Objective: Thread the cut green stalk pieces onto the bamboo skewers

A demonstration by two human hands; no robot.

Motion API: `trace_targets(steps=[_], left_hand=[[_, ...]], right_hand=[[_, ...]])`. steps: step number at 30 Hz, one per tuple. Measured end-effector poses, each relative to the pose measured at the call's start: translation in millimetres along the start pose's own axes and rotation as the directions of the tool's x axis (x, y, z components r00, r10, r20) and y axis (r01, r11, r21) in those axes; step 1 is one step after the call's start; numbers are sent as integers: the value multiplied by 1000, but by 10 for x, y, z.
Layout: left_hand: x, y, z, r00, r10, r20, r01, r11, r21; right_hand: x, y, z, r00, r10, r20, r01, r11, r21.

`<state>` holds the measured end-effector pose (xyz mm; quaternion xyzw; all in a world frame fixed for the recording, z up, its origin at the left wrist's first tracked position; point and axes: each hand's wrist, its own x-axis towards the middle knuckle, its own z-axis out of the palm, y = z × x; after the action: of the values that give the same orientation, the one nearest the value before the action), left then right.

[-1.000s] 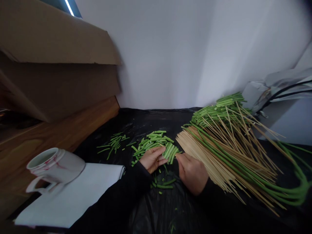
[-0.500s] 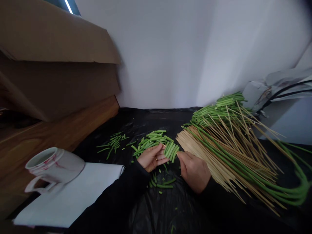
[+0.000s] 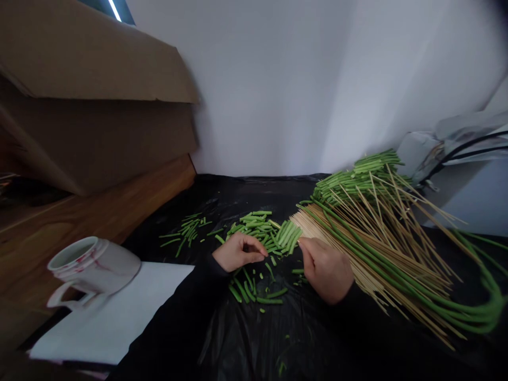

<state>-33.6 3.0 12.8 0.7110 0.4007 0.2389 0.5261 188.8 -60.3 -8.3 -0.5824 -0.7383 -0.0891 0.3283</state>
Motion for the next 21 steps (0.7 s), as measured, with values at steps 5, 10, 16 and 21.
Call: trace_targets(steps=[5,10,16,21], left_hand=[[-130,39,-221,961,-26,276,-63,950,306],[-152,-21,-272,965,-55,255,-102,818,566],[-84,-52,-183,979,-62,195,-76,772,631],[-48,-8,-156,991,63,118,-113,871,478]], right_hand=[[1,-6,-12,1000,4,-11,-4,1000,0],[-2,-21,-18,1000,5,7,-5,1000,8],[-13,-27,-1,1000,-4,10,4,1000,7],[-16,-27,-8,999,-18,-48,21,999,44]])
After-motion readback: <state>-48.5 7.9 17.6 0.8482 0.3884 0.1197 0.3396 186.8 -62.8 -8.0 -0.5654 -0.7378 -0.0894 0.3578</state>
